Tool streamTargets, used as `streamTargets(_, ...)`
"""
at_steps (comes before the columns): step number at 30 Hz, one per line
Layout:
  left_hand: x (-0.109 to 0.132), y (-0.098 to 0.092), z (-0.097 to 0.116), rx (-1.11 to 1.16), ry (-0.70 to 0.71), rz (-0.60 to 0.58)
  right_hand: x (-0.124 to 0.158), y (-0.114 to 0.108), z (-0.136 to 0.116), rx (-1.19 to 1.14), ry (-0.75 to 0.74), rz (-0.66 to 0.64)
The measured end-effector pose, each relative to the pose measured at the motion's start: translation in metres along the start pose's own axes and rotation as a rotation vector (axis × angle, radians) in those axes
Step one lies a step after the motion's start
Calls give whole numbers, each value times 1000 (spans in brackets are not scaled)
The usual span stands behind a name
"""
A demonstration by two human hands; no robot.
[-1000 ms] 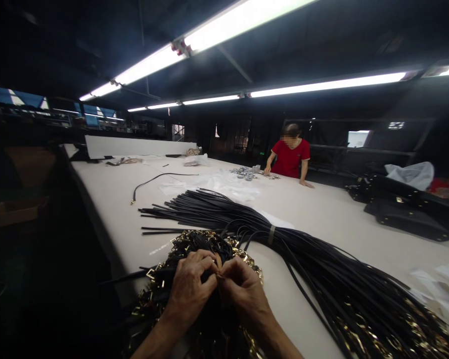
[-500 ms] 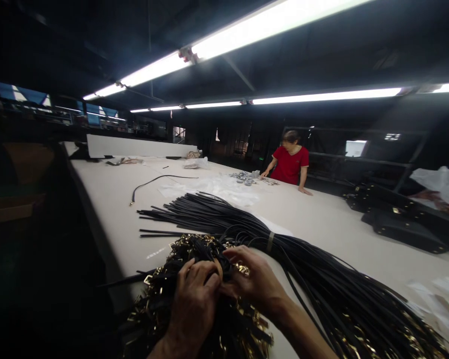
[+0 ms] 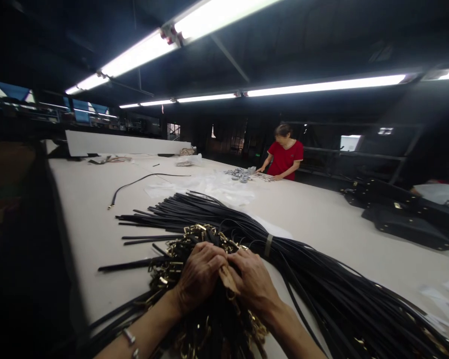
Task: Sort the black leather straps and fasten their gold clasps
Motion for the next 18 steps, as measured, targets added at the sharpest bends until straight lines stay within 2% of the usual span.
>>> streamTargets(3,-17,25,-20,31,-14,-17,-7,0,25,101,128,84)
streamTargets(6,-23,31,-25,53,-17,-21,-13,-2,29,97,169,116)
streamTargets(9,-18,18,-20,48,-49,-24,-17,-3,16,91,145,152)
streamTargets(13,-4,-13,-9,-46,-191,-35,-21,1,2,37,130,200)
streamTargets(15,8,-27,-2,-70,-257,-48,-24,1,5,-44,176,218)
streamTargets(18,38,-40,5,-48,-288,-34,-31,-1,22,-245,299,219)
Point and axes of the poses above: each hand's wrist, its own x-axis away from the middle knuckle, its own y-axis out of the palm, z = x × y, the point moved 5 cm from there along -x, towards the middle knuckle, and after that the axes turned 9 degrees about y, right-handed, at the moved point
